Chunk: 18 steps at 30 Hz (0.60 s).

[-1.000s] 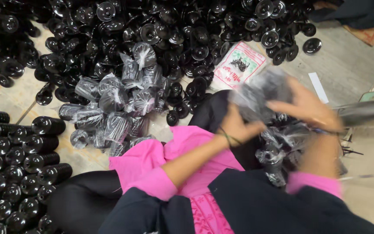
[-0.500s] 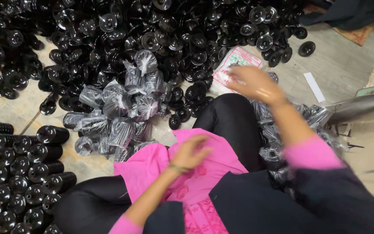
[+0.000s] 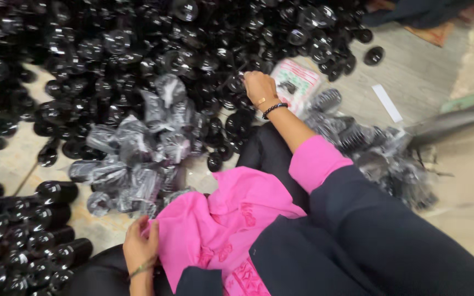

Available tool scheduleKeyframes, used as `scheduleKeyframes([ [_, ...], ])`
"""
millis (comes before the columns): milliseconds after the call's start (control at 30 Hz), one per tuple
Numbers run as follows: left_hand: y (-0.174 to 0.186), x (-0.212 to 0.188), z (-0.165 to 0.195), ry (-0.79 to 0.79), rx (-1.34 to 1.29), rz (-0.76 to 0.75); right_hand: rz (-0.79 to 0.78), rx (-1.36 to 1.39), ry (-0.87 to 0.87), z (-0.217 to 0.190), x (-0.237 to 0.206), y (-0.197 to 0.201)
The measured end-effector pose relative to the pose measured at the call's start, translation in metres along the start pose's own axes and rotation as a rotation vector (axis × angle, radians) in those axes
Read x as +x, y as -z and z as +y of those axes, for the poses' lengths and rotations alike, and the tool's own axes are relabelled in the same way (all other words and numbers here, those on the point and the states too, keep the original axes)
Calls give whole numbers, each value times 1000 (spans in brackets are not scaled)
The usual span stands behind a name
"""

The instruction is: The person sits on the floor among piles of black plastic components and wraps each part in clear plastic film, twisting the film closed around it. The wrapped parts are placed onto a growing pile beside them, and later the person gathers and rearranges the wrapped bundles.

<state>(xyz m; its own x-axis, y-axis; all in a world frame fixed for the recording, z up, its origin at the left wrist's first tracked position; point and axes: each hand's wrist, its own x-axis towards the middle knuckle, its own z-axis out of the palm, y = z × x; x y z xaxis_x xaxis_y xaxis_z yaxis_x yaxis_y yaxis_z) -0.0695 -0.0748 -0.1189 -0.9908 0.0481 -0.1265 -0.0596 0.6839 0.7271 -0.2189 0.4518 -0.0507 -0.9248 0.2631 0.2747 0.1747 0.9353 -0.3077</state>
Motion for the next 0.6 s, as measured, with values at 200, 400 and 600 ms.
scheduleKeyframes([
  [200, -29, 62, -27, -4, -163, -322, -207, 525, -148, 66, -86, 115],
  [400, -27, 65, -37, 33, -275, -379, 591, 238, -586, 137, -238, 285],
  [600, -24, 61, -23, -38, -33, -372, 930, -681, -520, 217, -321, 324],
])
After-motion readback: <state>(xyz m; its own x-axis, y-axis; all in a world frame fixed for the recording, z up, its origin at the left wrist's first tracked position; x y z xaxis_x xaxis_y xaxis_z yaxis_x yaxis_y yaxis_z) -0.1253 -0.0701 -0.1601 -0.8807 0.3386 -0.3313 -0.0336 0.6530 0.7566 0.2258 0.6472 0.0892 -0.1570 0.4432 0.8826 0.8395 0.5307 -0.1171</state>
